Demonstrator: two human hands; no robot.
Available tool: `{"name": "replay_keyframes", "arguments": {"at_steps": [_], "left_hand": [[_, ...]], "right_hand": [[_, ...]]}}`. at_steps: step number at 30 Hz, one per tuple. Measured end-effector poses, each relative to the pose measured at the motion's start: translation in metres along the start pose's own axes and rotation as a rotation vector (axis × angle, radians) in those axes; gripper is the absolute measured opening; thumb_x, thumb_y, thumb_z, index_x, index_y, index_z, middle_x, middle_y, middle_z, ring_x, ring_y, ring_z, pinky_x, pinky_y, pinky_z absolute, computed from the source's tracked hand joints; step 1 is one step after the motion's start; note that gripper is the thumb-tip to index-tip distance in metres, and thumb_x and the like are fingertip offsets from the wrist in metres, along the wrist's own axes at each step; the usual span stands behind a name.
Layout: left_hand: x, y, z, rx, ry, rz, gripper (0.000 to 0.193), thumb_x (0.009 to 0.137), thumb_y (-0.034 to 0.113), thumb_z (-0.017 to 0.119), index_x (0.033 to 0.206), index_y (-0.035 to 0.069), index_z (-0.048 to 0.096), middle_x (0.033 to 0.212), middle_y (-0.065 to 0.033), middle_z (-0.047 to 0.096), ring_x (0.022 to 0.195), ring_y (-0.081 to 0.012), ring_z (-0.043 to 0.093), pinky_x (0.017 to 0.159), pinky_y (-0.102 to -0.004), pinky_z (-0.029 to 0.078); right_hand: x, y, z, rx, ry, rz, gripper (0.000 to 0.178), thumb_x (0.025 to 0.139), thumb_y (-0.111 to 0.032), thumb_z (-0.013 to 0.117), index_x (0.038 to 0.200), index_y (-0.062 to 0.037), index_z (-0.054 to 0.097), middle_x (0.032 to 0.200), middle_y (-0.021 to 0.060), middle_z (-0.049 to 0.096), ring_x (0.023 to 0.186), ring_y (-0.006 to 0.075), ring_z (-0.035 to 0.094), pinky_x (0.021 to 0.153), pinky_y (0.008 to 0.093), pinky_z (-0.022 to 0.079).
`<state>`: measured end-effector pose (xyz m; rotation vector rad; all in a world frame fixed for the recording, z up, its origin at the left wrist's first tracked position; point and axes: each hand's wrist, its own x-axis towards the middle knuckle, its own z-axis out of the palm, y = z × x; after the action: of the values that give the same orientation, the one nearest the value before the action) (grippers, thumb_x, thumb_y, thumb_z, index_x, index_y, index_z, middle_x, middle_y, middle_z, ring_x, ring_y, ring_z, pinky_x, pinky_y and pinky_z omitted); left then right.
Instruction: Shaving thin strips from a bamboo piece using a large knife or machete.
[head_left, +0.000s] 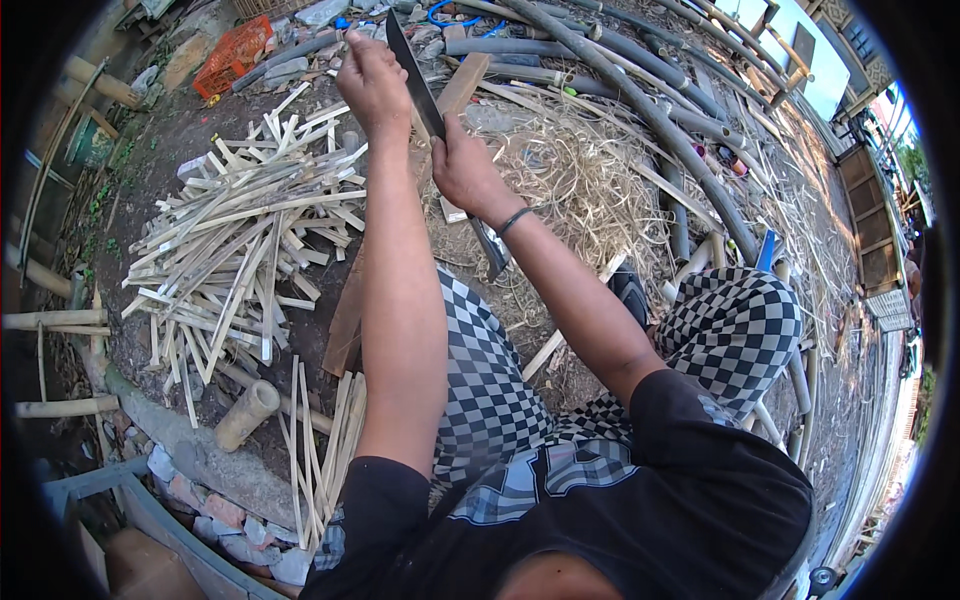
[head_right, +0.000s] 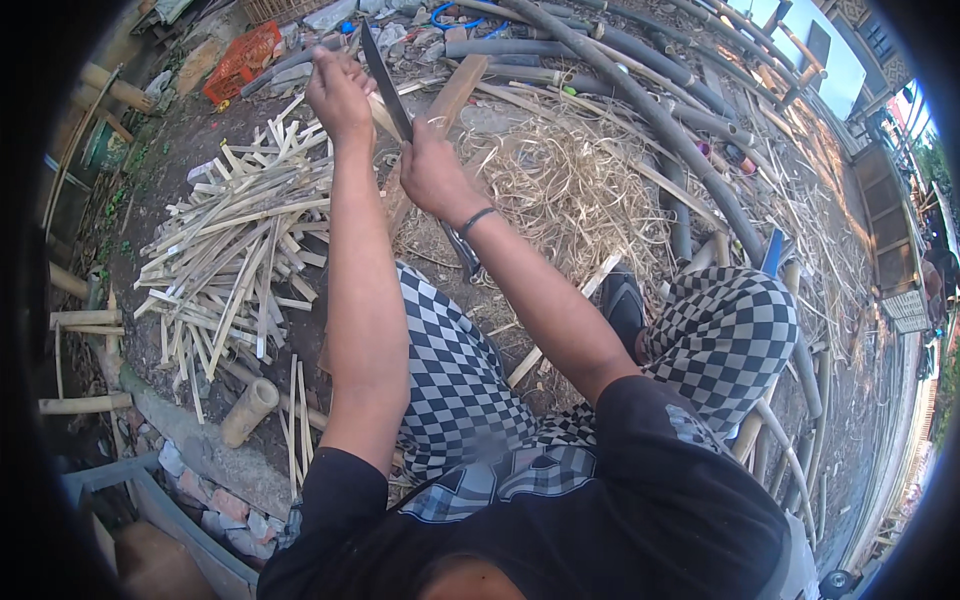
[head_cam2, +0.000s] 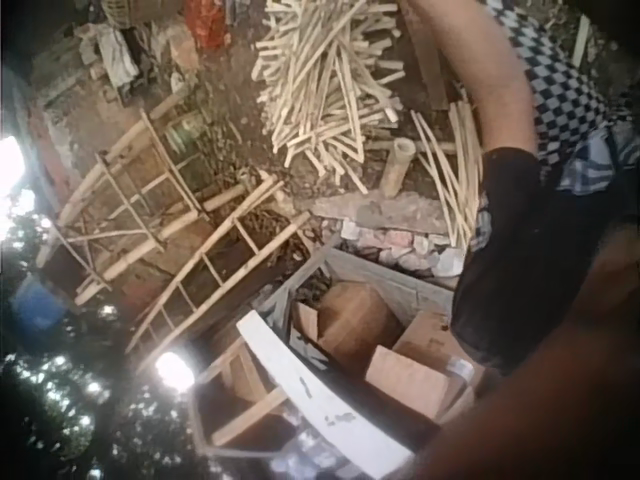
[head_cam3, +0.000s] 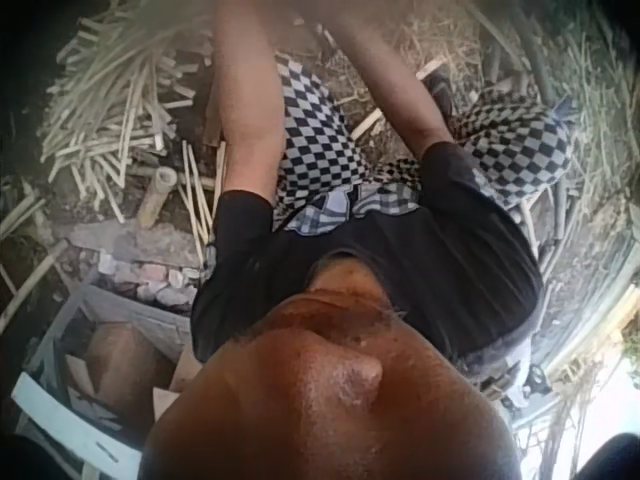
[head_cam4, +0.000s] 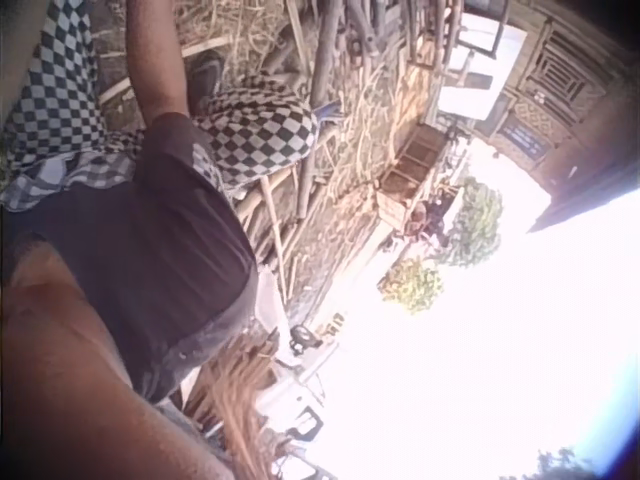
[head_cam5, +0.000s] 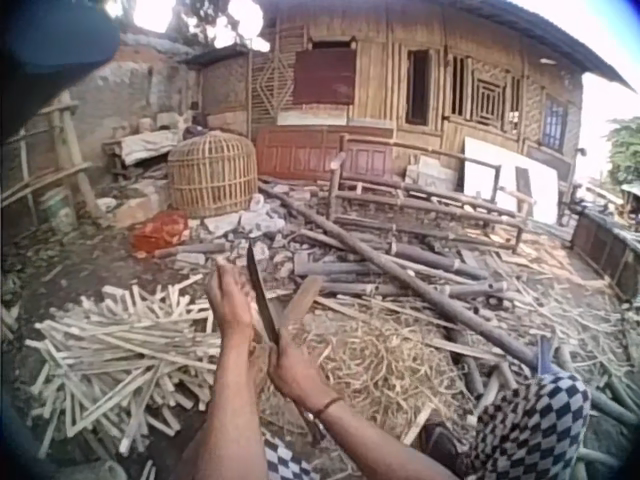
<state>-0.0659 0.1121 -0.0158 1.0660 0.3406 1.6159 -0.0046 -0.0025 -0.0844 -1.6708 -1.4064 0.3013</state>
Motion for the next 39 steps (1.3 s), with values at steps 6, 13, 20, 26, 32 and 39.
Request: {"name": "replay_keyframes", "arguments": {"at_steps": [6,13,20,26,32,39], "left_hand": [[0.012,0.003,-0.007,0.167,0.406,0.088,0.048,0.103,0.031,0.043,0.06,0.012,0.036,0.051,0.0048,0.033,0.042,-0.0075,0.029,0.04,-0.0282,0.019],[0.005,0.015,-0.009,0.273,0.494,0.049,0.034,0.095,0.026,0.04,0.065,0.013,0.031,0.052,0.0015,0.03,0.041,-0.0108,0.027,0.04,-0.0293,0.023],[0.01,0.014,-0.015,0.308,0.559,0.03,0.037,0.097,0.026,0.04,0.064,0.012,0.031,0.05,0.003,0.029,0.039,-0.0108,0.026,0.037,-0.0292,0.021],[0.013,0.012,-0.001,0.303,0.466,0.051,0.033,0.093,0.021,0.038,0.062,0.012,0.032,0.05,0.0025,0.03,0.039,-0.0112,0.027,0.037,-0.029,0.023],[0.008,0.011,0.002,0.383,0.532,0.04,0.029,0.09,0.021,0.038,0.064,0.014,0.028,0.052,0.0018,0.028,0.041,-0.0107,0.025,0.041,-0.03,0.02],[0.018,0.01,-0.004,0.354,0.549,0.036,0.033,0.095,0.024,0.037,0.067,0.009,0.036,0.052,0.0013,0.033,0.04,-0.0116,0.03,0.037,-0.0298,0.027]], "right_hand": [[-0.01,0.009,0.034,-0.023,-0.057,0.172,0.025,0.094,-0.01,0.048,0.115,0.0013,0.04,0.076,0.0356,0.061,0.078,0.0564,0.06,0.074,0.063,0.045],[-0.014,0.012,0.036,-0.008,-0.149,0.176,0.029,0.089,-0.003,0.046,0.117,-0.0016,0.038,0.077,0.0323,0.064,0.08,0.0534,0.063,0.072,0.0615,0.046],[-0.018,0.025,0.043,-0.015,-0.154,0.207,0.037,0.088,-0.002,0.046,0.124,-0.0019,0.038,0.081,0.0327,0.065,0.081,0.0516,0.064,0.074,0.0608,0.047],[-0.019,0.058,0.047,-0.003,-0.172,0.356,0.037,0.086,-0.001,0.047,0.122,-0.0015,0.04,0.086,0.0314,0.067,0.087,0.0492,0.066,0.079,0.057,0.051],[-0.017,0.039,0.039,-0.029,-0.198,0.232,0.038,0.086,-0.002,0.047,0.123,-0.0009,0.039,0.084,0.0309,0.067,0.085,0.0486,0.066,0.076,0.0571,0.051],[-0.014,0.065,0.052,-0.022,-0.157,0.35,0.03,0.087,-0.003,0.046,0.118,-0.0014,0.043,0.088,0.0318,0.066,0.09,0.0495,0.065,0.08,0.0571,0.05]]}}
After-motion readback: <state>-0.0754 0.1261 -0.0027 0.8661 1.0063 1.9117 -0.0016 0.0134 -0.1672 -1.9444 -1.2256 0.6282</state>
